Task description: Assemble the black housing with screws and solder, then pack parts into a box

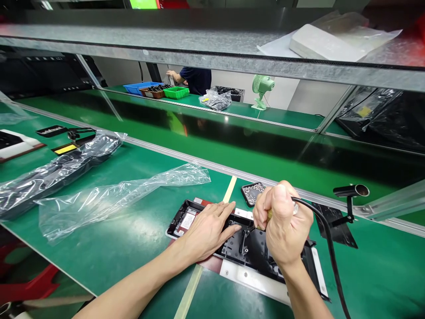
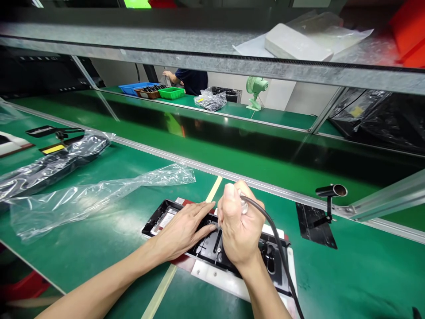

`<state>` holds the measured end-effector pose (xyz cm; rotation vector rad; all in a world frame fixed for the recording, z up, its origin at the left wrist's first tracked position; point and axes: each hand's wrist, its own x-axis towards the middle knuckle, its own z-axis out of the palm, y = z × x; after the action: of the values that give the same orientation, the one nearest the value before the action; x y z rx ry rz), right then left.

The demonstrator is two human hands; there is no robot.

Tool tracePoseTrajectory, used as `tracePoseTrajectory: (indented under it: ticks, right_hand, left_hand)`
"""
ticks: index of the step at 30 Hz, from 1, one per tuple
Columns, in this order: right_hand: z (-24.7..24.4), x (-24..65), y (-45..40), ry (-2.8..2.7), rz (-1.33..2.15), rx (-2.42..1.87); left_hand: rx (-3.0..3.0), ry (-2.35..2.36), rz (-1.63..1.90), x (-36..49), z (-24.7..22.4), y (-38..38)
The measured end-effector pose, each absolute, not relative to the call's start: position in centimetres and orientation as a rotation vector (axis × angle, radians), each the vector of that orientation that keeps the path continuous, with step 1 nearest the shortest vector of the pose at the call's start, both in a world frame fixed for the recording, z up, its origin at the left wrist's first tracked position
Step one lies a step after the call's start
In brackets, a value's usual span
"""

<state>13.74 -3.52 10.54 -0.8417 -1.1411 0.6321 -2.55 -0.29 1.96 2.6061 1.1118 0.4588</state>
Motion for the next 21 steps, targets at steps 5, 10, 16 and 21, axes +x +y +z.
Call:
tracePoseTrajectory:
  ticks: [5,10,16,21]
  right_hand:
    - [10.62,13.68,-3.47,-1.131,0.639,-0.842]
    - [10.65,13.69,-3.52,-1.124,0.65,-0.844]
    - [10.73,13.69,-3.55,-1.133,0.652,-0.839]
    - [10.39,13.77,-3.36,-1.151,0.641,-0.847]
  left_hand:
    - [2.611,1.106,0.475,-2.47,1.84,-0.3]
    - [2.607,1.105,0.474,-2.35,1.8,-0.29]
    - [2.583,1.113,0.474,-2.39,1.77,-0.35]
    - [2.489,1.107,0.586,-2.45,1.51,-0.24]
